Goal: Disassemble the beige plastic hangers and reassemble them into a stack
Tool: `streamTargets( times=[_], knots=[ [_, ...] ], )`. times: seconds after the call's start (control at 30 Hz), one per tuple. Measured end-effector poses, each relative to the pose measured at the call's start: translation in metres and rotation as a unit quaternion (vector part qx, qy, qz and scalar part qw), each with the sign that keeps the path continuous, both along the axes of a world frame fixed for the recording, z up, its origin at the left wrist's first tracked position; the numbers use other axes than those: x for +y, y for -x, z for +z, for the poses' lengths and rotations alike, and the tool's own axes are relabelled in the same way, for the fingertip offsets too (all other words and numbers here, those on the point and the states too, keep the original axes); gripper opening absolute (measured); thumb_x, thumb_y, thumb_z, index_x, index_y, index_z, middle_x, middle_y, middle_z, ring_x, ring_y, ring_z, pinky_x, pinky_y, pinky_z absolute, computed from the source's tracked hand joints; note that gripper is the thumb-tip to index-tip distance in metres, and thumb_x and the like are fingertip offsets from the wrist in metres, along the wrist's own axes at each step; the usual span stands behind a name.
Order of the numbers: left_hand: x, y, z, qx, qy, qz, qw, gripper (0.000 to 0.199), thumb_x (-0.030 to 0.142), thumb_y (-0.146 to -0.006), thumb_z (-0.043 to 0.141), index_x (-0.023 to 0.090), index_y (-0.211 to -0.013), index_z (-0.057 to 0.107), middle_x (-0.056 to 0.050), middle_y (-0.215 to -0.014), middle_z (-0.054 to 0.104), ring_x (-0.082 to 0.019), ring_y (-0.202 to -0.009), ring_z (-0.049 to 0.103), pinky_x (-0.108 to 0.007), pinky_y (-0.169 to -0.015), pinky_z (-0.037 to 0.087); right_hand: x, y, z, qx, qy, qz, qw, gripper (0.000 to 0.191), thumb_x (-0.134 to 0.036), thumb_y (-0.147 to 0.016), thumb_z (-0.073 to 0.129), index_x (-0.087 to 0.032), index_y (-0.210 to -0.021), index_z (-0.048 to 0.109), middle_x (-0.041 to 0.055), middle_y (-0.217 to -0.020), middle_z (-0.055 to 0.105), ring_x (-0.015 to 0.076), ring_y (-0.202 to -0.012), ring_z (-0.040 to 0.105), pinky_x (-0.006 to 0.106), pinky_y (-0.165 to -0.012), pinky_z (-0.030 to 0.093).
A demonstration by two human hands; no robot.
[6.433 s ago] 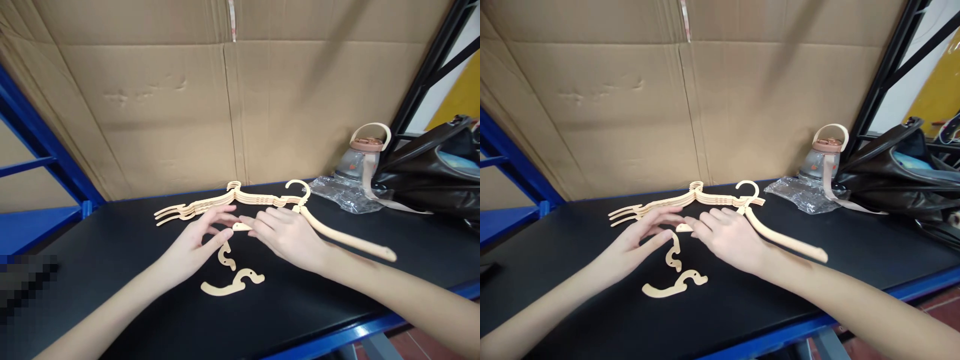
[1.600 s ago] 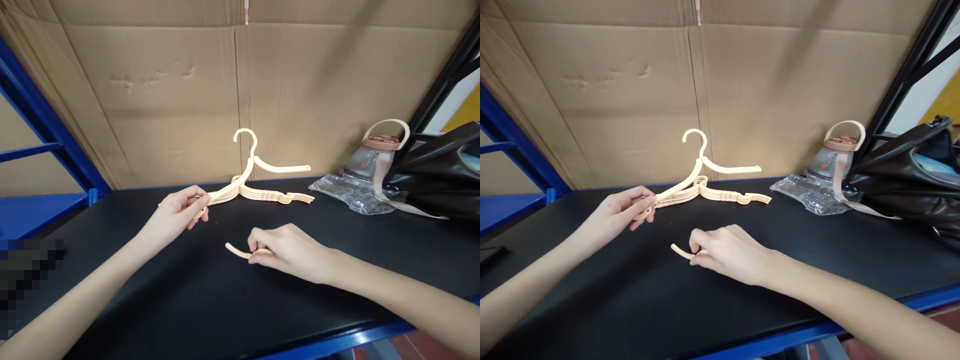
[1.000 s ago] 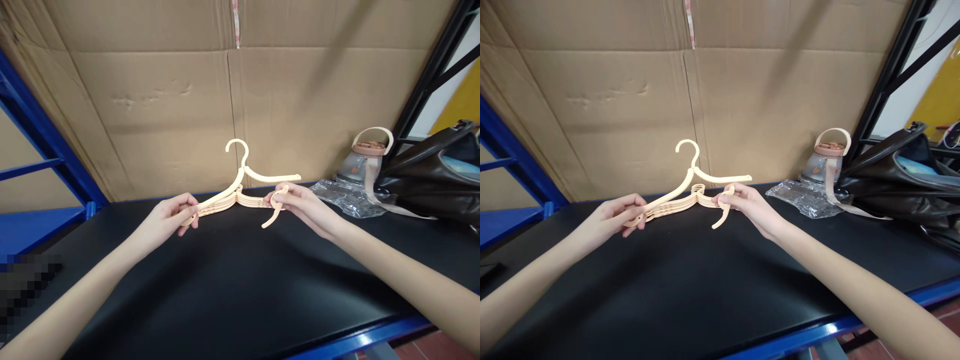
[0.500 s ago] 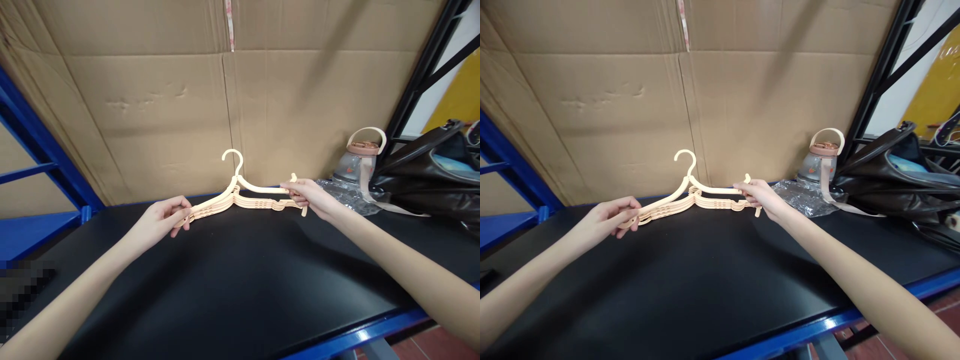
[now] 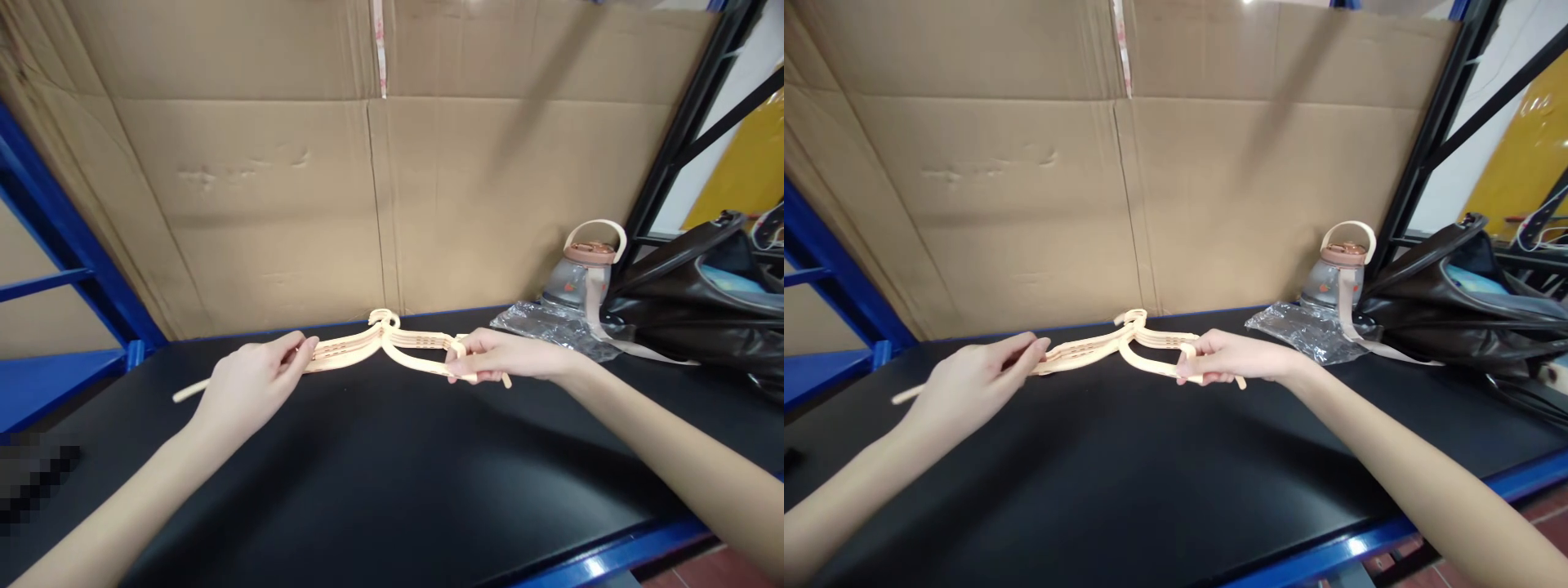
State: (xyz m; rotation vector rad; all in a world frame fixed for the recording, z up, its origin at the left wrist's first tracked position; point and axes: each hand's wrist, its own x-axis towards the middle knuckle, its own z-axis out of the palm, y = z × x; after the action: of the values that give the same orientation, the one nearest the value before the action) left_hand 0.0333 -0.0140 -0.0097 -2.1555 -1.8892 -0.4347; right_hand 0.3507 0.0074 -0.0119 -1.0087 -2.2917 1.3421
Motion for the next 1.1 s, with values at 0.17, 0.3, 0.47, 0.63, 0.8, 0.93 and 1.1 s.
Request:
streamTargets(
  times=[0.17, 0.3, 0.47, 0.63, 0.8, 0.93, 1.1],
  knots=[
    [-0.007, -0.014, -0.008, 0.052, -0.06, -0.03, 0.996, 0.041, 0.047, -0.094, 0.027, 0.019, -0.1, 0.056, -0.006, -0.08, 0.068, -0.027, -0.076, 0.066, -0.032, -0.055, 0.042, 0.01, 0.004, -0.017, 0.103, 0.033, -0.012, 0.994, 0.031, -0.043, -0.083, 0.058, -0.012, -0.079, 0.061, -0.0065, -0.056, 0.039, 0.0042, -0.046, 0.028, 0.019, -0.043, 0.021],
    [-0.014, -0.042, -0.019, 0.129, -0.273, -0.18, 0.936, 0.043, 0.04, -0.092, 0.041, 0.008, -0.116, 0.054, -0.019, -0.126, 0.055, -0.036, -0.12, 0.048, -0.048, -0.095, 0.04, 0.012, 0.003, -0.026, 0.134, 0.04, -0.058, 0.988, 0.032, -0.045, -0.083, 0.058, -0.012, -0.079, 0.06, -0.0058, -0.057, 0.041, 0.0047, -0.046, 0.029, 0.02, -0.043, 0.021],
    [-0.013, -0.099, -0.024, 0.189, -0.293, -0.338, 0.874, 0.035, 0.024, -0.091, 0.047, 0.012, -0.123, 0.053, -0.01, -0.127, 0.058, -0.027, -0.125, 0.045, -0.043, -0.108, 0.029, -0.002, 0.006, -0.028, 0.117, -0.029, -0.055, 0.991, 0.035, -0.046, -0.083, 0.059, -0.017, -0.067, 0.048, -0.0054, -0.061, 0.041, 0.0064, -0.051, 0.033, 0.021, -0.047, 0.026],
    [-0.001, -0.126, -0.02, 0.125, -0.242, -0.368, 0.889, 0.017, 0.011, -0.09, 0.046, 0.017, -0.086, 0.061, 0.0, -0.079, 0.066, -0.017, -0.081, 0.061, -0.04, -0.096, 0.039, -0.007, 0.005, -0.037, 0.153, -0.067, -0.088, 0.982, 0.041, -0.045, -0.081, 0.061, -0.018, -0.061, 0.039, -0.0053, -0.063, 0.037, 0.0094, -0.059, 0.033, 0.024, -0.056, 0.028],
    [0.002, -0.126, -0.019, 0.091, -0.152, -0.424, 0.888, 0.021, 0.011, -0.092, 0.039, 0.018, -0.079, 0.055, 0.0, -0.072, 0.061, -0.016, -0.072, 0.059, -0.037, -0.089, 0.043, -0.01, -0.003, -0.04, 0.145, -0.042, -0.078, 0.985, 0.037, -0.045, -0.079, 0.064, -0.018, -0.063, 0.044, -0.0041, -0.064, 0.043, 0.0104, -0.061, 0.036, 0.025, -0.058, 0.03],
    [0.003, -0.125, -0.021, 0.083, -0.084, -0.401, 0.908, 0.016, 0.014, -0.091, 0.041, 0.018, -0.082, 0.053, -0.001, -0.072, 0.062, -0.018, -0.063, 0.058, -0.03, -0.057, 0.043, -0.012, -0.007, -0.042, 0.147, -0.056, -0.103, 0.982, 0.03, -0.046, -0.079, 0.064, -0.018, -0.079, 0.054, -0.0034, -0.069, 0.047, 0.0107, -0.063, 0.041, 0.024, -0.058, 0.033],
    [0.011, -0.121, -0.015, 0.016, -0.014, -0.362, 0.932, 0.009, 0.014, -0.09, 0.047, 0.019, -0.086, 0.053, -0.001, -0.08, 0.064, -0.018, -0.07, 0.06, -0.026, -0.055, 0.038, -0.003, -0.013, -0.05, 0.227, 0.02, -0.177, 0.958, 0.027, -0.052, -0.093, 0.036, -0.025, -0.097, 0.037, -0.0075, -0.063, 0.038, 0.0084, -0.048, 0.024, 0.02, -0.041, 0.016]
  ],
)
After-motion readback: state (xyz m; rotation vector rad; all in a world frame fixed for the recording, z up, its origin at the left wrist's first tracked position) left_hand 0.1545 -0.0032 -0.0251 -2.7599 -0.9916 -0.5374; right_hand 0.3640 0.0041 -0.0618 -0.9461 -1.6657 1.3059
